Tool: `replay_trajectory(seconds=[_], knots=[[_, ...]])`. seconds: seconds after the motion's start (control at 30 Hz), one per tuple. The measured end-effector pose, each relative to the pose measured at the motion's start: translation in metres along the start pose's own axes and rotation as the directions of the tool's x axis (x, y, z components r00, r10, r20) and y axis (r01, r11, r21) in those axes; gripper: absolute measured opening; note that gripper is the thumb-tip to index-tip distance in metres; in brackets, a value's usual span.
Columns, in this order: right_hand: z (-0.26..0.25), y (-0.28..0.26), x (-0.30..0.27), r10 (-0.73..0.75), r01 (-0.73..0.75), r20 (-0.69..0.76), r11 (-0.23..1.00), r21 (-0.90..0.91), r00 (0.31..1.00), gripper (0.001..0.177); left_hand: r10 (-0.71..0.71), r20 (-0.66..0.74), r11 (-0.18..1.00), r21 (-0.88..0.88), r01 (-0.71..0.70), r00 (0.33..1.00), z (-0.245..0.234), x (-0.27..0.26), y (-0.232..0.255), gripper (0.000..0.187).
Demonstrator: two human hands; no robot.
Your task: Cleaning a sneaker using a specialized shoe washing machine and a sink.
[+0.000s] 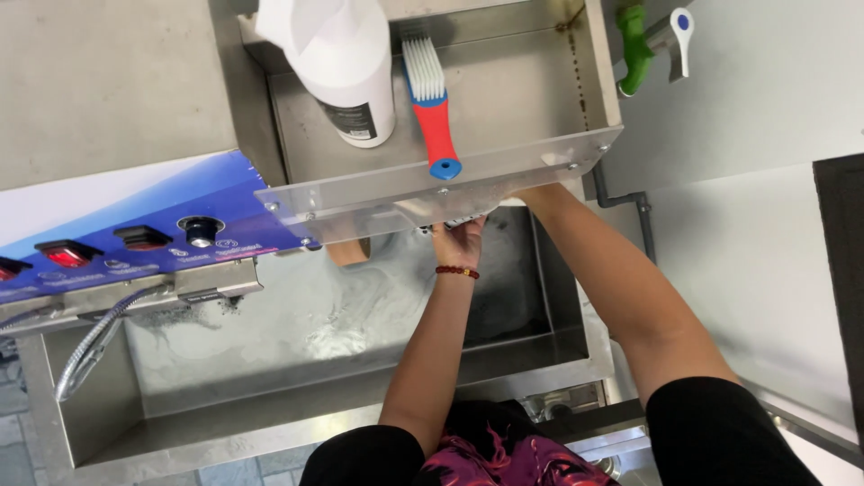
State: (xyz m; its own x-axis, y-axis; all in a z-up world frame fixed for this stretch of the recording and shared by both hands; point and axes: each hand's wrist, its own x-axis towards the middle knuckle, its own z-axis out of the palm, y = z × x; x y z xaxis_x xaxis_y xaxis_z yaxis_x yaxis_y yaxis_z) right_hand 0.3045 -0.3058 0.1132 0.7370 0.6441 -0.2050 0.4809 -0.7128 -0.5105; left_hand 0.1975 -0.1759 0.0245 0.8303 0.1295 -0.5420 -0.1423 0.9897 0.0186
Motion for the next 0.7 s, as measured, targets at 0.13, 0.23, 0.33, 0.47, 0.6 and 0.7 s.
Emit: replay_trajectory(seconds=[0.13, 0.23, 0.33, 0.47, 0.6, 0.7], knots=[[-0.016, -0.026, -0.008, -0.045, 0.043, -0.027, 0.997, -0.057, 0.999, 0.077, -0.009, 0.037, 1.0, 0.01, 0.008, 0.999, -0.031, 0.024, -0.003, 0.064], [-0.04, -0.067, -0.035, 0.051, -0.039, -0.2, 0.997, 0.066, 0.978, 0.082, -0.028, -0.008, 0.999, 0.026, 0.028, 1.0, -0.056, 0.039, -0.003, 0.064], [-0.025, -0.053, -0.032, 0.111, -0.088, -0.399, 0.993, 0.077, 0.91, 0.087, -0.013, 0.203, 1.0, 0.025, 0.009, 0.979, -0.04, 0.031, -0.003, 0.061], [0.006, 0.011, -0.015, 0.023, -0.001, -0.219, 0.995, 0.098, 0.975, 0.07, 0.005, 0.066, 0.995, 0.102, -0.012, 0.998, -0.017, 0.011, 0.002, 0.059], [0.028, 0.072, 0.004, -0.067, 0.025, -0.128, 0.952, -0.304, 0.99, 0.056, 0.008, -0.021, 0.998, 0.066, -0.007, 1.0, -0.013, -0.004, 0.002, 0.057], [0.025, 0.075, -0.001, -0.026, -0.005, -0.123, 0.969, -0.248, 0.992, 0.056, 0.052, -0.019, 0.993, 0.103, -0.05, 0.998, -0.01, -0.013, 0.005, 0.061]])
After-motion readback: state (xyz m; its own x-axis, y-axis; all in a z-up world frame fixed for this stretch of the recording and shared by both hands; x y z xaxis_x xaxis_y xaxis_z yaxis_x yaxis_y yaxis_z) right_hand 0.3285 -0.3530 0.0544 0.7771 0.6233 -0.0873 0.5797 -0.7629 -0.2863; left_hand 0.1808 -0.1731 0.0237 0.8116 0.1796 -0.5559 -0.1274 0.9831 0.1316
